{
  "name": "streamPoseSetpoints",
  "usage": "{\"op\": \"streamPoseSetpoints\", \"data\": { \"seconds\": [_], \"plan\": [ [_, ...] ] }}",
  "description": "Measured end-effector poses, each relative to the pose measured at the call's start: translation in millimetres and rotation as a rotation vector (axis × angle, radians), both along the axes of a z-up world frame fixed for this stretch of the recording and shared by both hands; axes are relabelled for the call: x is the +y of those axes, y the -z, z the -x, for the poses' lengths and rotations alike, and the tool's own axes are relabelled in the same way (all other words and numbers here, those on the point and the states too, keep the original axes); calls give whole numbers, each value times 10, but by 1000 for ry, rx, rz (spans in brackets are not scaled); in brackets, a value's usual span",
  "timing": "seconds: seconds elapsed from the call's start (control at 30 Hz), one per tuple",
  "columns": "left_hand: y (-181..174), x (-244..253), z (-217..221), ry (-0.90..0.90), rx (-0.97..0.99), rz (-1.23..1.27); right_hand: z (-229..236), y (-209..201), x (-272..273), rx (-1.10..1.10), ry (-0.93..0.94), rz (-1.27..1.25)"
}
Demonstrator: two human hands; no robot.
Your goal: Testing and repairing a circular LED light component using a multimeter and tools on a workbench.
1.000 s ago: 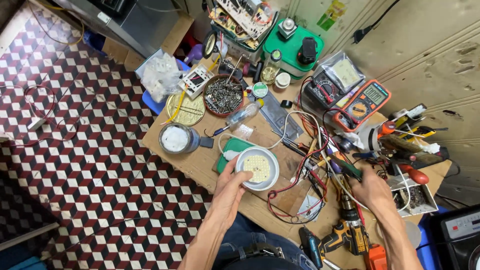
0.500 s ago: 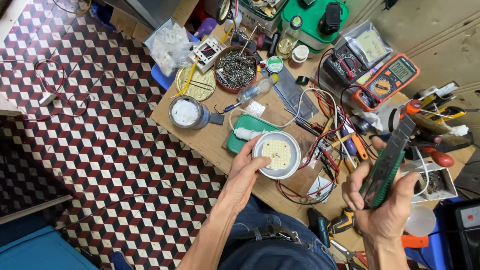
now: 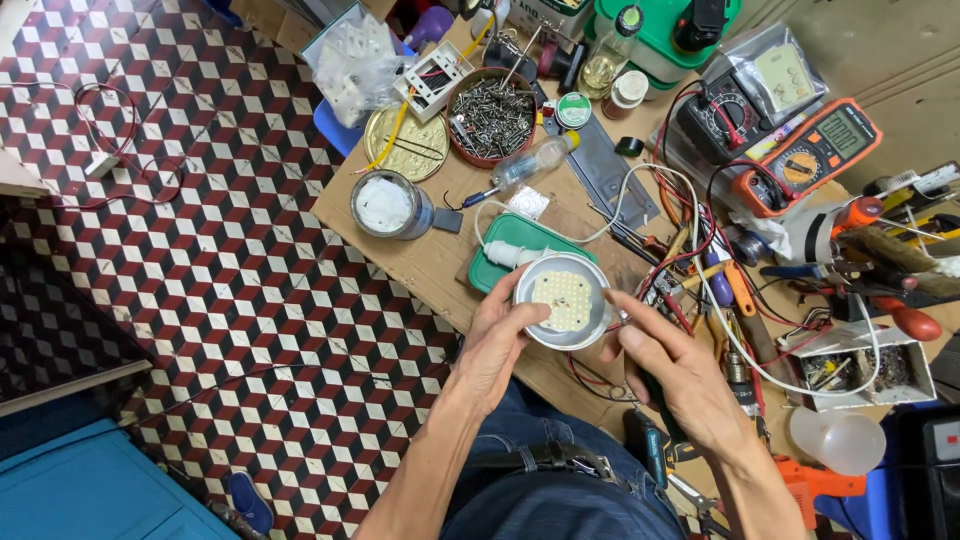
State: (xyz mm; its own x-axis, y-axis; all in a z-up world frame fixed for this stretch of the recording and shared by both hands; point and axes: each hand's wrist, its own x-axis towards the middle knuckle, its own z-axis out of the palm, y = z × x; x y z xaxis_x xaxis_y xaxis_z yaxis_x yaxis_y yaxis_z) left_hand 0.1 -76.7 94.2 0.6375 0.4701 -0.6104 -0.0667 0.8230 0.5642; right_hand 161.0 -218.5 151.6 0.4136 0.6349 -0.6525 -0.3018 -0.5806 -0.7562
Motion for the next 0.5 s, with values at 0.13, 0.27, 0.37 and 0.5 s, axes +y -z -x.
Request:
{"op": "streamPoseSetpoints", "data": {
  "seconds": [0.13, 0.27, 0.37, 0.5],
  "plan": [
    [-31, -5, -21, 8, -11, -41, -1, -4, 39, -83, -201, 127],
    [-101, -1, -26, 35, 9, -172, 19, 9, 87, -429, -421, -150],
    [-112, 10, -26, 60, 22, -234, 21, 7, 133, -201, -356, 120],
    [-58, 29, -11, 84, 18, -270, -25, 75, 127, -14, -294, 34]
  ]
}}
